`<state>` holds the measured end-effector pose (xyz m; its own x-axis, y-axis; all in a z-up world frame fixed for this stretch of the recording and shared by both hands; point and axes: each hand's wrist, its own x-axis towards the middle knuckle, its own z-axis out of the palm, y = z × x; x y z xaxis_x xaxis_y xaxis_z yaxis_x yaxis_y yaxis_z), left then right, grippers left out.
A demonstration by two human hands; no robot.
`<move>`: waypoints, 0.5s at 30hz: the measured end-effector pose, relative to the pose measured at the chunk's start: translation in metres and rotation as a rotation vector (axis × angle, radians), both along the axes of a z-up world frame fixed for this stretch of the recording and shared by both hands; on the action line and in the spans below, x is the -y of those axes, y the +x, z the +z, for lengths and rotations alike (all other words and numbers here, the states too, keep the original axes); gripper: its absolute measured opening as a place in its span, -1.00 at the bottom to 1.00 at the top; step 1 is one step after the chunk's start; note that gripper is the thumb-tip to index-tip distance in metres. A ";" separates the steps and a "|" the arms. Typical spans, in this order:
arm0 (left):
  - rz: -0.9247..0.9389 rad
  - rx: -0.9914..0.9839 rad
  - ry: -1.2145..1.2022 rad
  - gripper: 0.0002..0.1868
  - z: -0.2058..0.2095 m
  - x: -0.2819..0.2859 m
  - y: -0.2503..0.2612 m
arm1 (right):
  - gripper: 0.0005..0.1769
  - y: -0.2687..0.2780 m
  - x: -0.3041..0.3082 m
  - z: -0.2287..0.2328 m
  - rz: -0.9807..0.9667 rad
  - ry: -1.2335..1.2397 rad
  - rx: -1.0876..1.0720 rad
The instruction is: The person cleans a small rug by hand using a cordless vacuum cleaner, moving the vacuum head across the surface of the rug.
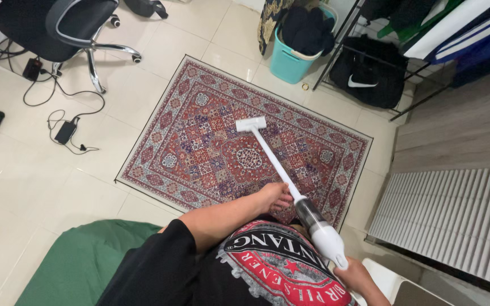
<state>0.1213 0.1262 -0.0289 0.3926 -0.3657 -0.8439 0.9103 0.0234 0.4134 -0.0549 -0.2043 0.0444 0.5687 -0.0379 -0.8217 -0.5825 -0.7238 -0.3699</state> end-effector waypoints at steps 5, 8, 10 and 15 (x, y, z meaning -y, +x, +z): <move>0.013 -0.001 0.061 -0.49 0.019 0.009 0.002 | -0.70 0.026 0.018 0.001 0.044 -0.106 -0.020; -0.019 -0.116 0.078 -0.45 0.017 0.024 -0.003 | -0.75 0.071 0.021 -0.019 0.093 -0.054 0.003; 0.041 -0.061 0.036 -0.47 0.005 0.037 -0.008 | -0.77 0.106 0.022 -0.034 0.122 -0.008 0.035; 0.165 -0.010 0.054 -0.54 -0.026 0.062 -0.008 | -0.72 0.204 0.010 -0.065 0.293 0.036 0.237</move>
